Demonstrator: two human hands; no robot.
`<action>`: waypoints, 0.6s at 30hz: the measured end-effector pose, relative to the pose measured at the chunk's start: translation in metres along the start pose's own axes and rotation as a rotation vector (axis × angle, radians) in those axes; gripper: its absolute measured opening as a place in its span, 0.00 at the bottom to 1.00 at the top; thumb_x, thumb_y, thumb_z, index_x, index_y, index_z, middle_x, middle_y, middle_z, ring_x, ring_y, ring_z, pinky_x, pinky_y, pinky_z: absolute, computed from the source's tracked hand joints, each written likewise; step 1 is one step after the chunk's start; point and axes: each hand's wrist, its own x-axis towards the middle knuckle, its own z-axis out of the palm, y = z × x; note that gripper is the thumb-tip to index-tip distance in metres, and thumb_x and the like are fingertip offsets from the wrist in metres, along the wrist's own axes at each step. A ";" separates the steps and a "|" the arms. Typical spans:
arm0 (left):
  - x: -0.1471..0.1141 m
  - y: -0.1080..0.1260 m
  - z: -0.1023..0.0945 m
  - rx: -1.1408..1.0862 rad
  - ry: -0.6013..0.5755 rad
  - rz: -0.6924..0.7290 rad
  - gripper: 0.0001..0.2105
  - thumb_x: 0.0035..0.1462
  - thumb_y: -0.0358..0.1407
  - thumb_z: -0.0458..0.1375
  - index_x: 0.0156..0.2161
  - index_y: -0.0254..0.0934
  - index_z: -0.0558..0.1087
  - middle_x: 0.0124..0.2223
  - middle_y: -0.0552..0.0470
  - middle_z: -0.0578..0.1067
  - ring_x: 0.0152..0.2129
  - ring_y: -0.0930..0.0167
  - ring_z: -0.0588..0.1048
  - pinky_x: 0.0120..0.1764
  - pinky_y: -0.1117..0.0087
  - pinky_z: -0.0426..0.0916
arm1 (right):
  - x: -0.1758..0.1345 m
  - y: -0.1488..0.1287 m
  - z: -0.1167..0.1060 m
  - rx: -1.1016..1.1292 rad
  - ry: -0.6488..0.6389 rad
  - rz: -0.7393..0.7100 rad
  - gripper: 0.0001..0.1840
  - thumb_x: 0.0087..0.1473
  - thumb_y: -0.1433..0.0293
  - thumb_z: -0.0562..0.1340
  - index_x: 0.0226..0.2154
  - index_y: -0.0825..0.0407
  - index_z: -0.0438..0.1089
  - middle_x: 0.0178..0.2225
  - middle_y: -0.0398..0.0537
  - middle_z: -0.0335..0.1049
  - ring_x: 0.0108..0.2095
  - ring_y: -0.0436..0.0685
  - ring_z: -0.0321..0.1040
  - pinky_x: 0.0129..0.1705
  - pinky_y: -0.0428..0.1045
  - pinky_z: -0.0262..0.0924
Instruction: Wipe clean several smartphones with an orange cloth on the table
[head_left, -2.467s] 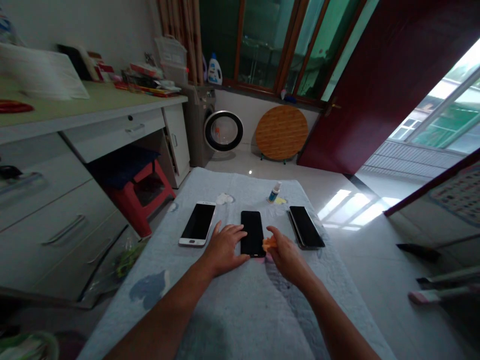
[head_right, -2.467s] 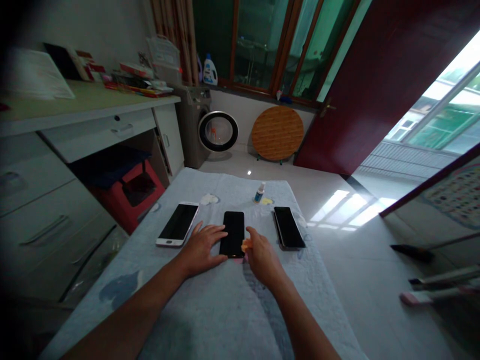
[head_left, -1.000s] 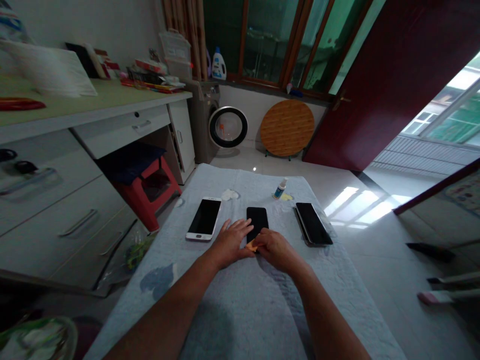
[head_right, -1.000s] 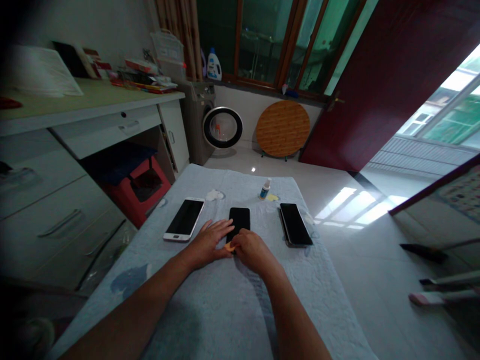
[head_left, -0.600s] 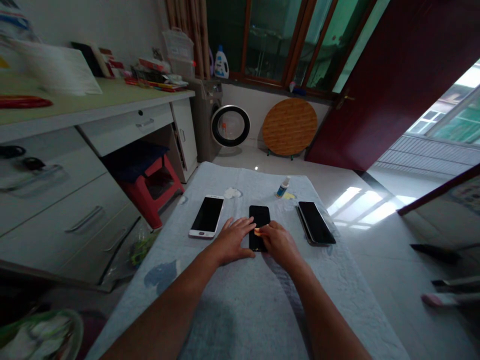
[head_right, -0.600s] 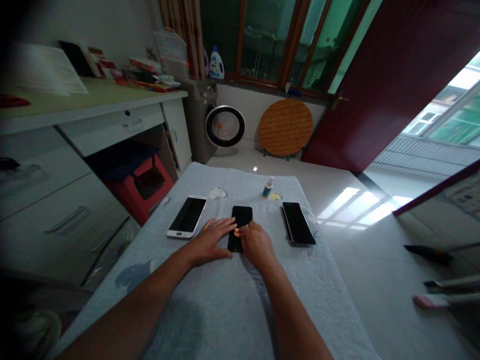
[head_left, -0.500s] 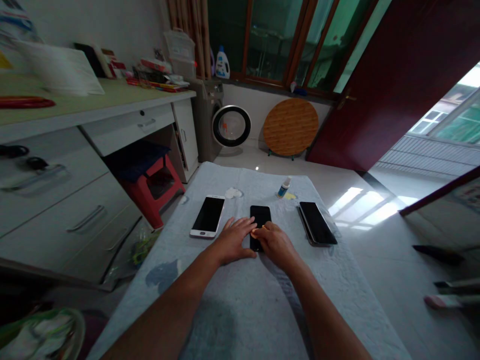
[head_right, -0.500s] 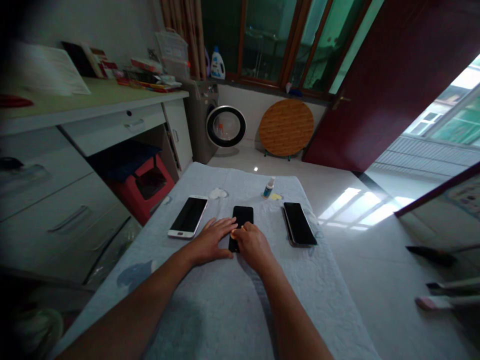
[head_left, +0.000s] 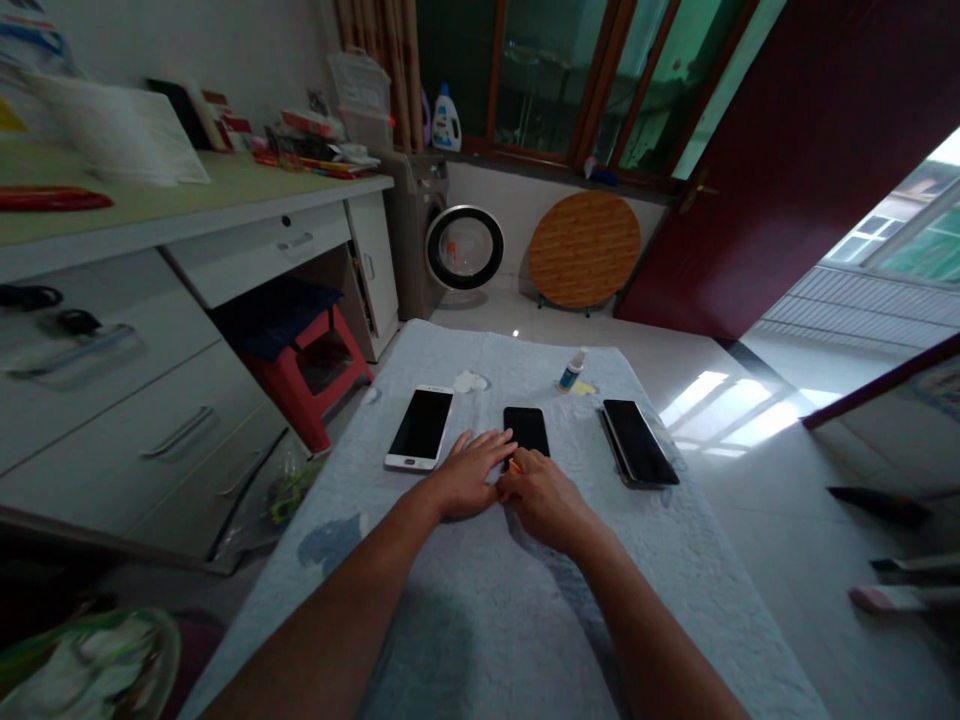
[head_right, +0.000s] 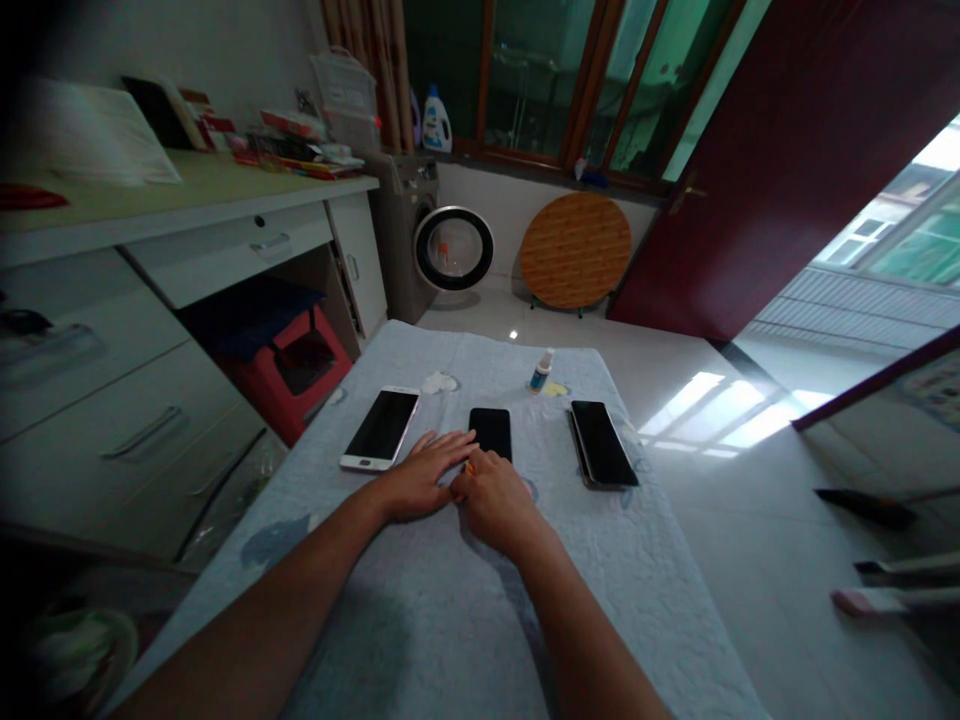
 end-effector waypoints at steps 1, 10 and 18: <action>0.000 0.000 0.000 0.000 -0.001 -0.006 0.33 0.51 0.30 0.50 0.64 0.44 0.54 0.68 0.51 0.50 0.65 0.67 0.47 0.63 0.52 0.38 | -0.001 -0.001 -0.002 -0.001 -0.014 0.000 0.13 0.58 0.74 0.56 0.37 0.47 0.77 0.39 0.49 0.65 0.40 0.55 0.58 0.43 0.49 0.51; 0.001 0.004 -0.003 0.003 -0.018 -0.025 0.35 0.47 0.24 0.45 0.63 0.42 0.56 0.68 0.52 0.50 0.65 0.69 0.47 0.63 0.52 0.38 | -0.017 -0.010 -0.014 -0.084 -0.131 0.020 0.14 0.60 0.72 0.54 0.34 0.49 0.75 0.31 0.48 0.68 0.34 0.53 0.64 0.36 0.47 0.52; 0.002 0.004 -0.005 0.004 -0.023 -0.036 0.36 0.46 0.23 0.45 0.63 0.43 0.56 0.68 0.53 0.51 0.65 0.70 0.48 0.64 0.52 0.39 | -0.026 0.001 -0.030 -0.001 -0.209 0.155 0.14 0.57 0.73 0.54 0.31 0.49 0.76 0.31 0.49 0.74 0.34 0.54 0.70 0.35 0.46 0.54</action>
